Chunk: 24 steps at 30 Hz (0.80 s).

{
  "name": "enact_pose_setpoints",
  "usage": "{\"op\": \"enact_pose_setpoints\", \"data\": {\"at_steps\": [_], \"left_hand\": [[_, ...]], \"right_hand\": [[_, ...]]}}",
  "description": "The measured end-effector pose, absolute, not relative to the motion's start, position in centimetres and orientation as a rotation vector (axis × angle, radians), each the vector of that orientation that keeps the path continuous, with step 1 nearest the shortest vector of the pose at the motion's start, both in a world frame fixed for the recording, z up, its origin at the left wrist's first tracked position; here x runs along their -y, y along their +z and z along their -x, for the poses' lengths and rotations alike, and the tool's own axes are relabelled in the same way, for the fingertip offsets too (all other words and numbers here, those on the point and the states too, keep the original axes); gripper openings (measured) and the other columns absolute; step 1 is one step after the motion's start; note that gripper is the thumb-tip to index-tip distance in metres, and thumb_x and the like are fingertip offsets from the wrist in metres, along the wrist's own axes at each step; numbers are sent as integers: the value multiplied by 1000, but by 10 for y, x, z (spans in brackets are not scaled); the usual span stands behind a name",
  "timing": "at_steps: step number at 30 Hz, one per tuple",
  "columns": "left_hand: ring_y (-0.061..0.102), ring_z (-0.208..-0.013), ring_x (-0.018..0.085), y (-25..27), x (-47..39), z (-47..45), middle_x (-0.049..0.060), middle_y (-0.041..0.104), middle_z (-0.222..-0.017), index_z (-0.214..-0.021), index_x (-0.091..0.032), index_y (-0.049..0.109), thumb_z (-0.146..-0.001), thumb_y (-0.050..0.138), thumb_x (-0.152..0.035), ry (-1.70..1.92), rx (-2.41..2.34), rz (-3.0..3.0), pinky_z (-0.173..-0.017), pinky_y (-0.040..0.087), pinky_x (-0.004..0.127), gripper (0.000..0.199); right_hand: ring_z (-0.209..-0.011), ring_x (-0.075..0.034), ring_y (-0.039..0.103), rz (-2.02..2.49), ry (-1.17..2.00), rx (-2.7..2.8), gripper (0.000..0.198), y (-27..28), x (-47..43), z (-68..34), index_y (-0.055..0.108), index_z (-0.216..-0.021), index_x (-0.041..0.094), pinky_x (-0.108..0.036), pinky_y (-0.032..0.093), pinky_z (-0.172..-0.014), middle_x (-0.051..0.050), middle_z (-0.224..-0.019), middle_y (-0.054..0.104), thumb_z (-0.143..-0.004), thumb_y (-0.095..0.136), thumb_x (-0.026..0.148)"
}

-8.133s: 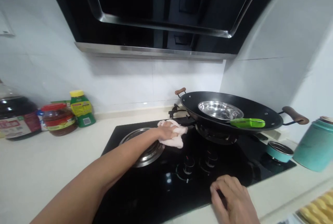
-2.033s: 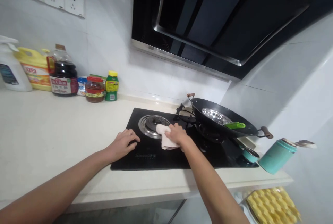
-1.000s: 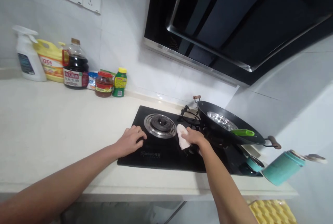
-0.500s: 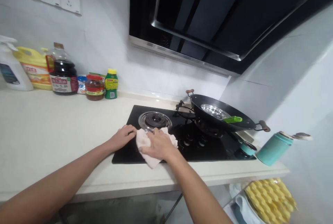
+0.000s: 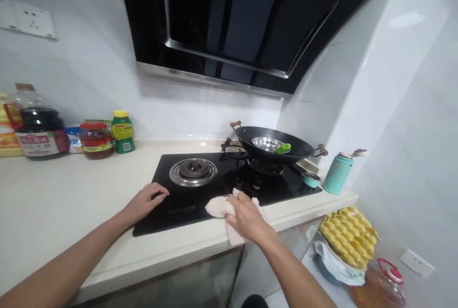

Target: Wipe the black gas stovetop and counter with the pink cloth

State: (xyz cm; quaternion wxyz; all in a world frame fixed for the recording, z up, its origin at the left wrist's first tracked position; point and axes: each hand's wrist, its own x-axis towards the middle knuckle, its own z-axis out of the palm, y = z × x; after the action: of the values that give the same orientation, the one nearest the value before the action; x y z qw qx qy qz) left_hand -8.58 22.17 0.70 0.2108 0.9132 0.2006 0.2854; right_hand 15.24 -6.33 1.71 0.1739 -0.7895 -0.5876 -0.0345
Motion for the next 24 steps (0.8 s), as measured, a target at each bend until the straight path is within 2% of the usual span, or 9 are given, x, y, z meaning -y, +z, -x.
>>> {"op": "enact_pose_setpoints", "data": {"at_steps": [3,6,9,14,17,24], "left_hand": [[60,-96,25,7,-220,84,4,70,-96,-89,-24,72,-87,49,-42,802,-563,-2561,-92,45,42,29],[60,-97,25,6,-217,84,4,69,-95,-87,-25,71,-86,50,-39,797,-582,-2585,-92,44,42,26],[59,-98,25,6,-215,84,3,67,-95,-88,-25,71,-86,50,-37,782,-598,-2601,-92,43,42,24],[57,-103,26,4,-219,83,3,67,-99,-91,-26,70,-88,48,-40,750,-611,-2608,-95,40,44,26],[56,-103,26,3,-222,82,3,66,-99,-91,-27,71,-88,49,-42,740,-615,-2609,-96,40,45,27],[56,-103,26,7,-213,79,4,65,-98,-92,-25,71,-84,51,-38,722,-680,-2619,-98,41,46,25]], "right_hand": [[-105,-22,58,2257,-44,1526,45,13,89,-187,61,-127,24,-32,42,-95,-8,-117,59,-82,55,20],[-101,-22,61,2274,-137,1352,36,13,111,-226,62,-119,23,-31,45,-92,-7,-111,62,-83,52,22],[-104,-22,62,2457,-310,1133,41,15,130,-265,55,-127,22,-30,45,-91,-9,-114,62,-87,51,26],[-100,-28,64,2799,-378,798,32,14,149,-302,55,-121,16,-36,45,-83,-16,-108,61,-95,42,30],[-99,-30,65,2838,-377,795,32,12,143,-293,54,-120,15,-37,44,-81,-18,-109,60,-96,42,33],[-96,-25,64,2735,-354,1105,27,6,88,-194,55,-114,19,-33,43,-80,-12,-109,62,-95,45,36]]}}
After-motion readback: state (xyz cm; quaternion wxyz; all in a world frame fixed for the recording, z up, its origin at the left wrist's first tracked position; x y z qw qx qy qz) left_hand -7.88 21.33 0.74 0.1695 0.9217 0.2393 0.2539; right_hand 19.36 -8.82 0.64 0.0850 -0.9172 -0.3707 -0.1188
